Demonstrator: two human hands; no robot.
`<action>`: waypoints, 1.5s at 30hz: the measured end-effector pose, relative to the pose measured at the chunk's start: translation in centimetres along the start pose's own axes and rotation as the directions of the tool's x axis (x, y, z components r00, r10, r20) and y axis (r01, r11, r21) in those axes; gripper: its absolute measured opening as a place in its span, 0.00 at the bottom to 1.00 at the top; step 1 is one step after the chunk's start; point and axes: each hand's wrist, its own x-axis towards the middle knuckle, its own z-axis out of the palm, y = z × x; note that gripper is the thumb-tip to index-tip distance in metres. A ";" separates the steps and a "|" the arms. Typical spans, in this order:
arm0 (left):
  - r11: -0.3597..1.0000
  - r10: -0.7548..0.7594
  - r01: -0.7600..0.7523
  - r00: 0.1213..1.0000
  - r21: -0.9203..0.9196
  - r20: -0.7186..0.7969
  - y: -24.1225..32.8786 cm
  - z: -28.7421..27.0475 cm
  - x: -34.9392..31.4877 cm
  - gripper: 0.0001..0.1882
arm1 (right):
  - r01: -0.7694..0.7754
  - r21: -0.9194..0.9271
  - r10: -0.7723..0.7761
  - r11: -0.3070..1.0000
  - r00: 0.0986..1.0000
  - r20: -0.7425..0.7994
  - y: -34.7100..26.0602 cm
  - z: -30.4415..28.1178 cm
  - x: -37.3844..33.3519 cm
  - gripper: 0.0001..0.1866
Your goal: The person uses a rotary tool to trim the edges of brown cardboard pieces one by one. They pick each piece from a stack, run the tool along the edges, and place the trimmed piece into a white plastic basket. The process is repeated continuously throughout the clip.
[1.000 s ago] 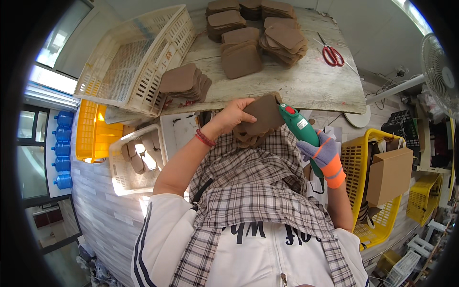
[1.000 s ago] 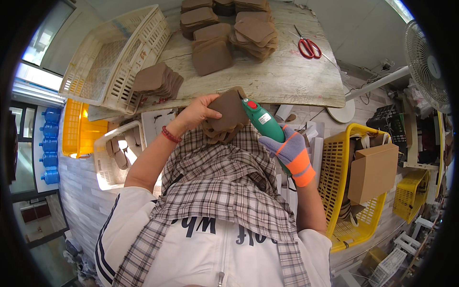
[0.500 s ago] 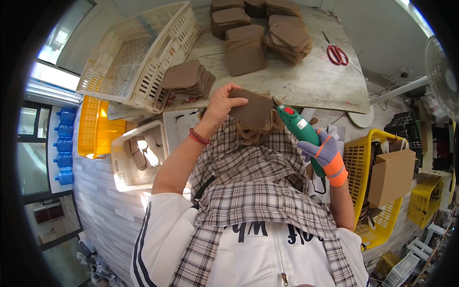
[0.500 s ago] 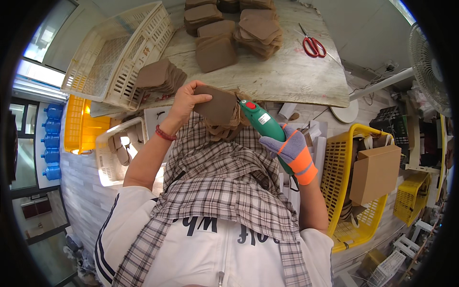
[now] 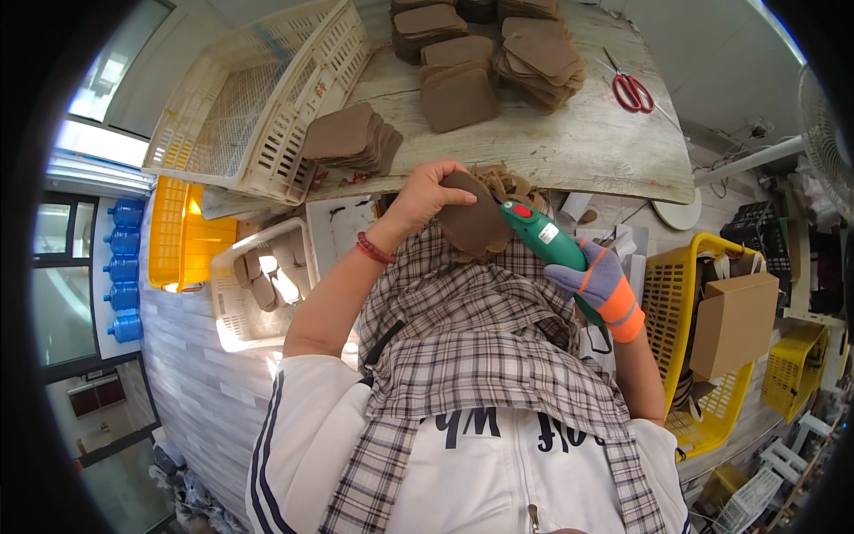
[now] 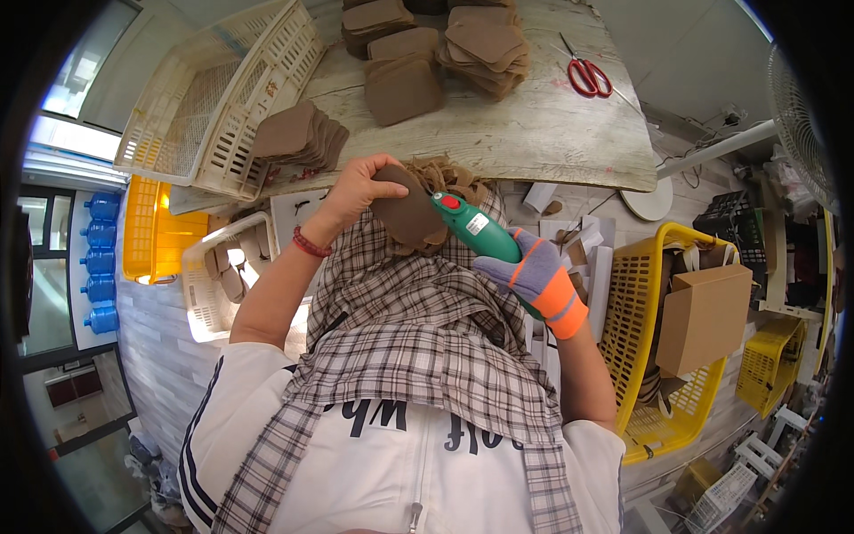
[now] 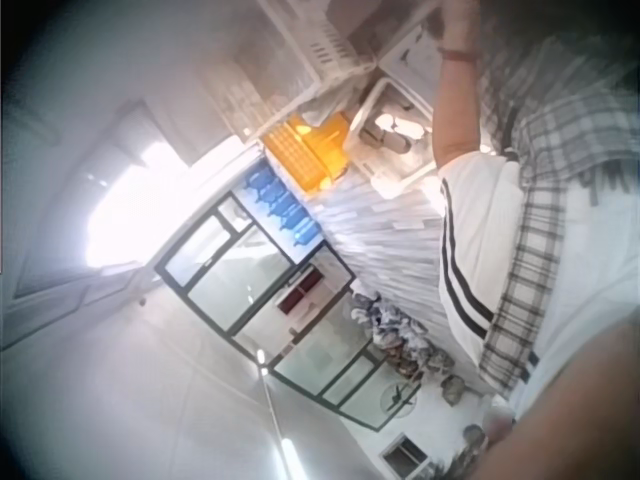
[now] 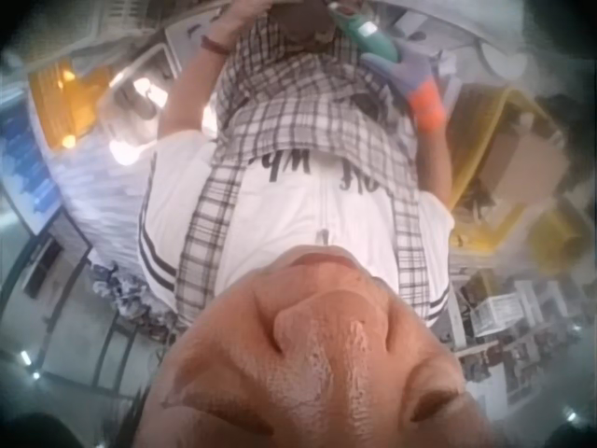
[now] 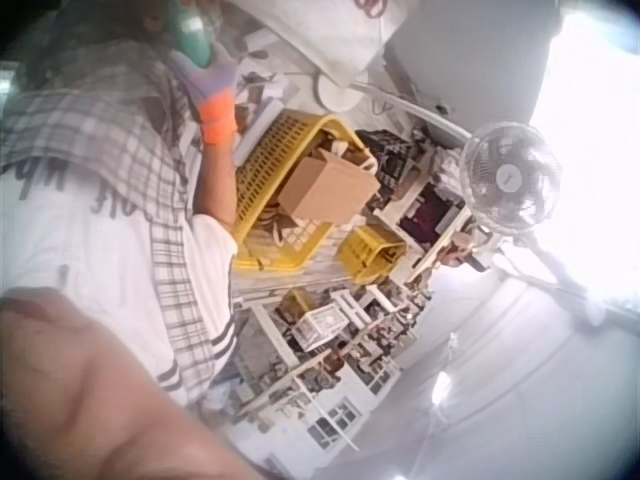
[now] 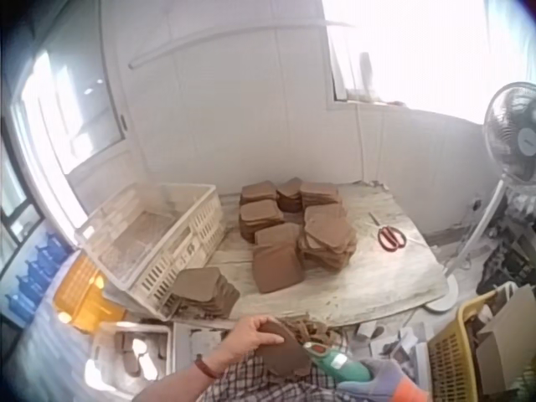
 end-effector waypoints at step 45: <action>0.206 0.696 -0.022 0.706 0.978 -0.131 -0.1 -4.5 10.0 0.23 | 0.008 -0.059 -0.019 0.998 0.982 -0.188 2.9 -0.8 1.1 0.22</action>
